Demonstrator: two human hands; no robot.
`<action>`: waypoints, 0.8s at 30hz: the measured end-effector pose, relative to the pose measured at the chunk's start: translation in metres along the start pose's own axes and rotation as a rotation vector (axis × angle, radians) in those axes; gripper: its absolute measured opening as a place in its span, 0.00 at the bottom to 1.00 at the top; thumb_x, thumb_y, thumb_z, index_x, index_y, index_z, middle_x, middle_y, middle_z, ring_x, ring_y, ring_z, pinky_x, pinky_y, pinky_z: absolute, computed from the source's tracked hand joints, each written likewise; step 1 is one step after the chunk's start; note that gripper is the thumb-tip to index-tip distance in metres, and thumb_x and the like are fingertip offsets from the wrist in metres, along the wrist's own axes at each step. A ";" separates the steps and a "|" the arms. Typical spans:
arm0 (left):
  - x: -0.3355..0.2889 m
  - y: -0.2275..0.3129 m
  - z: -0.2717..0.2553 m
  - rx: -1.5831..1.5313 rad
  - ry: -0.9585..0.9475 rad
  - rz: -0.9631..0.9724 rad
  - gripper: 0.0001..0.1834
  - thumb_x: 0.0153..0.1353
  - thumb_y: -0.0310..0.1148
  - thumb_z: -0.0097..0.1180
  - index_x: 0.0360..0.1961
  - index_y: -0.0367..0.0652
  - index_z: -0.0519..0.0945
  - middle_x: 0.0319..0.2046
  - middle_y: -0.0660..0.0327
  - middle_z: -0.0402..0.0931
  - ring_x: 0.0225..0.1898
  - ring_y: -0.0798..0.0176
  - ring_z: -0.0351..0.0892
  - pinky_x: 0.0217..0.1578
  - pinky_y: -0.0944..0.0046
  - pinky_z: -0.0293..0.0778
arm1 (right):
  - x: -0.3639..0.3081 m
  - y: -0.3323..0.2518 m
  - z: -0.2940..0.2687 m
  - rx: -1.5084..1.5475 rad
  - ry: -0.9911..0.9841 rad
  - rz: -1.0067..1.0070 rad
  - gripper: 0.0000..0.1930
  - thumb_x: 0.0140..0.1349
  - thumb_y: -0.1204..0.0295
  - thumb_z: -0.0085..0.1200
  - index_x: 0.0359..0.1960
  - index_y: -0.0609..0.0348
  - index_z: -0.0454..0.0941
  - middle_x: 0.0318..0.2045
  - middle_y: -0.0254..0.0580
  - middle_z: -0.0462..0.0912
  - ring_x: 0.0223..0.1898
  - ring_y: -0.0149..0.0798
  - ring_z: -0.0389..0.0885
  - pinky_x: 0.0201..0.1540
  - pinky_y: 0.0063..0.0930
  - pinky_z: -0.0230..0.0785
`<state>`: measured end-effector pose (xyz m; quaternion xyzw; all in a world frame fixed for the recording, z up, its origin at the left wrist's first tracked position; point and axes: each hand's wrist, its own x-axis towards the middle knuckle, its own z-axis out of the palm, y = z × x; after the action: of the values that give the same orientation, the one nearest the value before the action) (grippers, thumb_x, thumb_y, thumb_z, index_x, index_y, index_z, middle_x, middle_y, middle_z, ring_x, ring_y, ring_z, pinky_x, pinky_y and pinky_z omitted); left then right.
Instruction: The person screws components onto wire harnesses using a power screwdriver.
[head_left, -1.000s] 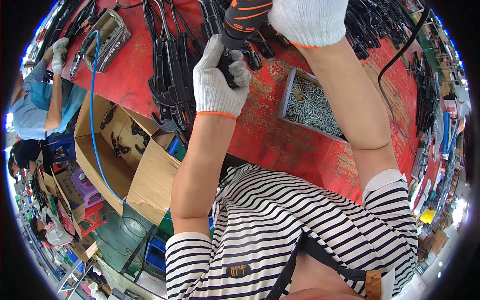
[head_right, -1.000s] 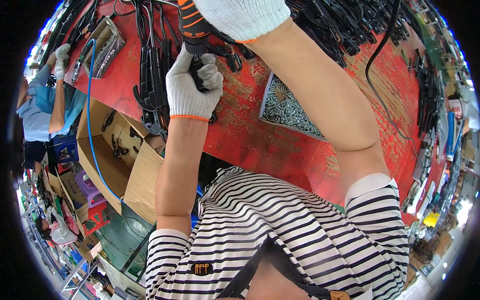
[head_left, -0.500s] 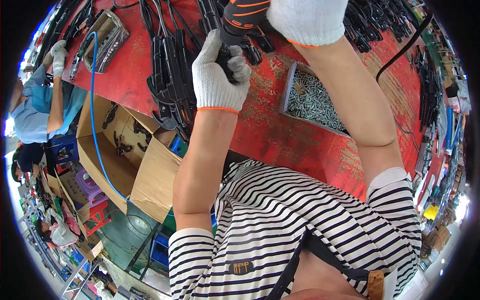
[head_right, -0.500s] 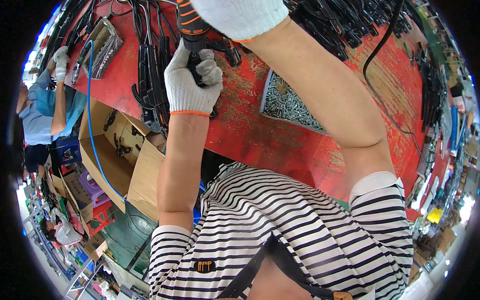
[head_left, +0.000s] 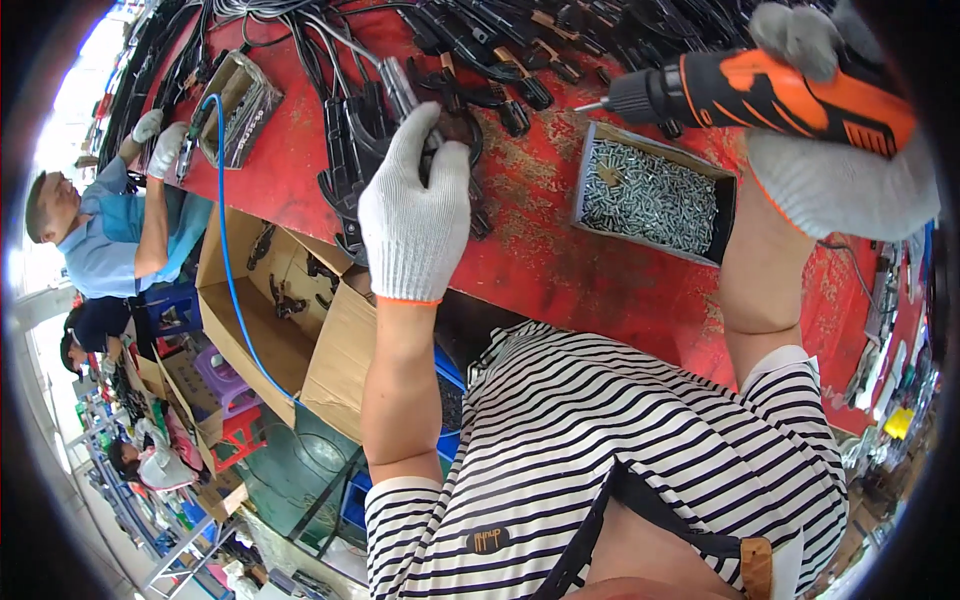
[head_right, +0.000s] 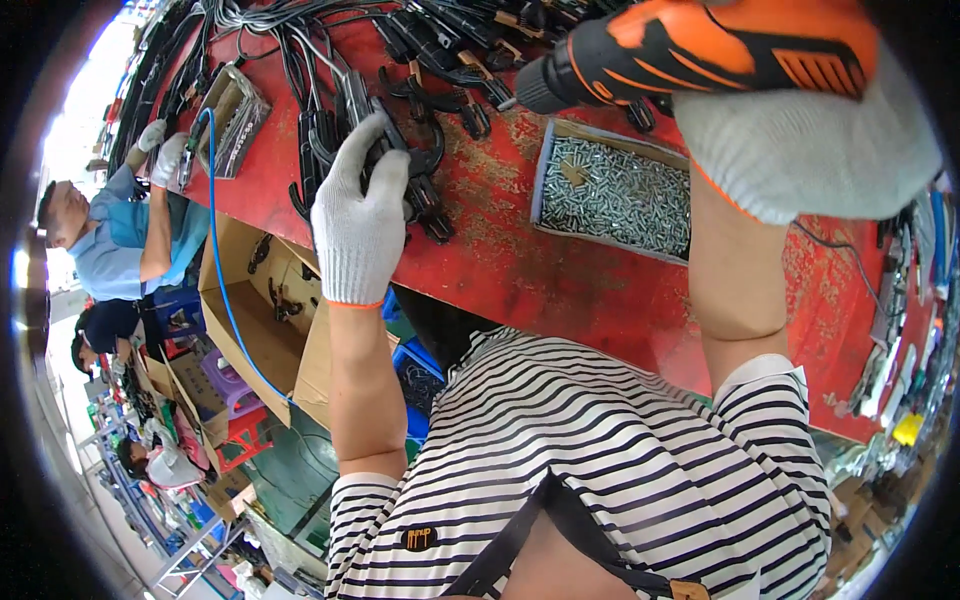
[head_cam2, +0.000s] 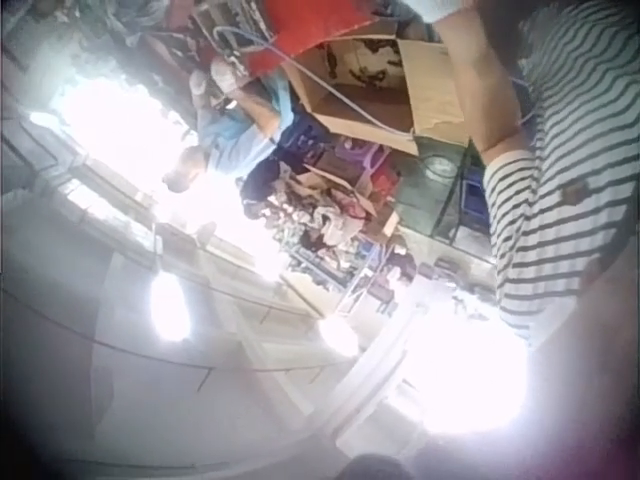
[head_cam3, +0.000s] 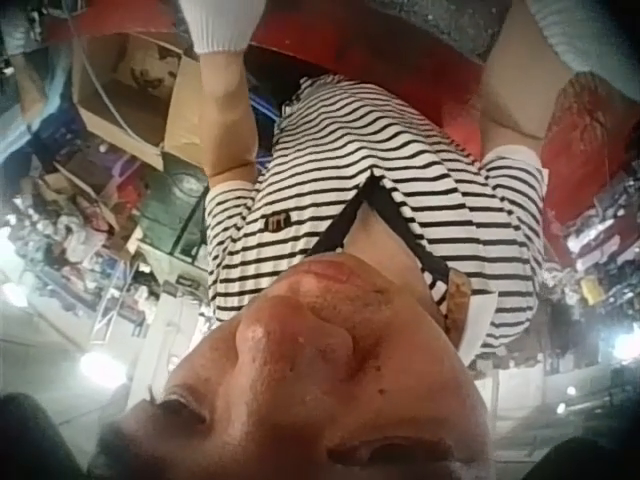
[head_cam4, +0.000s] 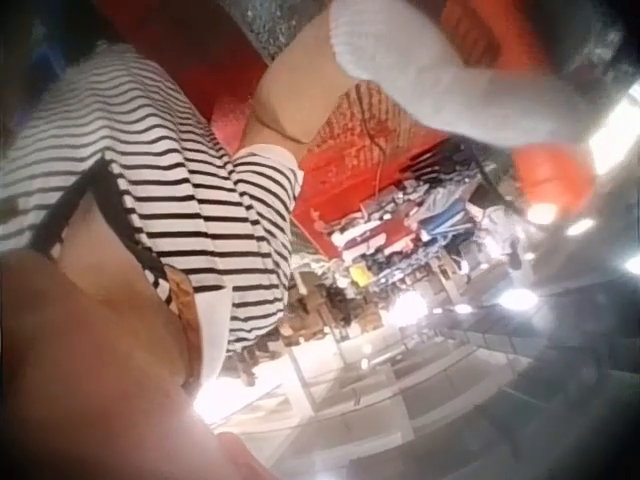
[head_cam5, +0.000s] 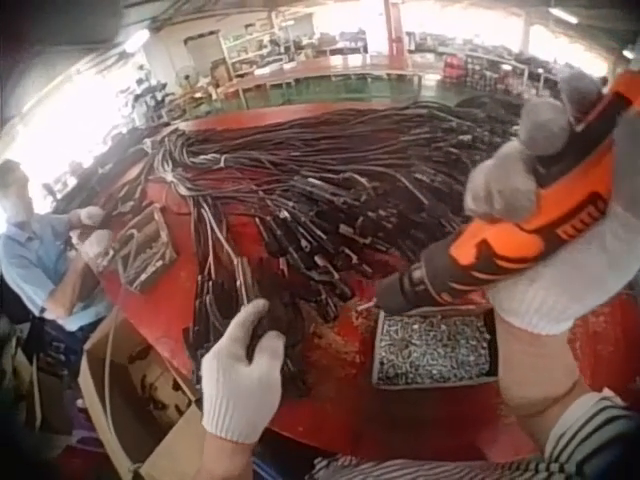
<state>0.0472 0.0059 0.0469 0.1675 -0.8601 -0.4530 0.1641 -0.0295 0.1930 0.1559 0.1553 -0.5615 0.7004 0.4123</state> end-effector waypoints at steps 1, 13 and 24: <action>0.000 0.004 -0.003 0.171 0.021 0.112 0.21 0.65 0.36 0.57 0.57 0.40 0.82 0.29 0.49 0.86 0.29 0.51 0.88 0.36 0.58 0.82 | 0.000 -0.005 -0.005 0.011 0.015 0.007 0.17 0.72 0.56 0.51 0.44 0.57 0.79 0.32 0.45 0.85 0.23 0.36 0.84 0.26 0.31 0.81; -0.006 0.034 -0.011 0.946 -0.334 0.015 0.23 0.66 0.54 0.53 0.46 0.49 0.87 0.35 0.42 0.85 0.41 0.38 0.86 0.46 0.45 0.79 | 0.030 0.020 -0.093 0.225 0.119 0.127 0.18 0.70 0.56 0.52 0.47 0.58 0.79 0.35 0.46 0.84 0.26 0.39 0.83 0.31 0.34 0.79; 0.175 -0.017 0.038 0.569 -0.202 0.110 0.31 0.59 0.54 0.60 0.51 0.36 0.86 0.48 0.41 0.85 0.53 0.41 0.84 0.55 0.52 0.76 | 0.045 0.020 -0.119 0.446 0.145 0.172 0.19 0.68 0.56 0.53 0.50 0.59 0.78 0.37 0.48 0.84 0.28 0.41 0.82 0.34 0.38 0.78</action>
<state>-0.1229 -0.0524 0.0354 0.1138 -0.9722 -0.1989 0.0487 -0.0433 0.3198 0.1348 0.1437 -0.3731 0.8488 0.3460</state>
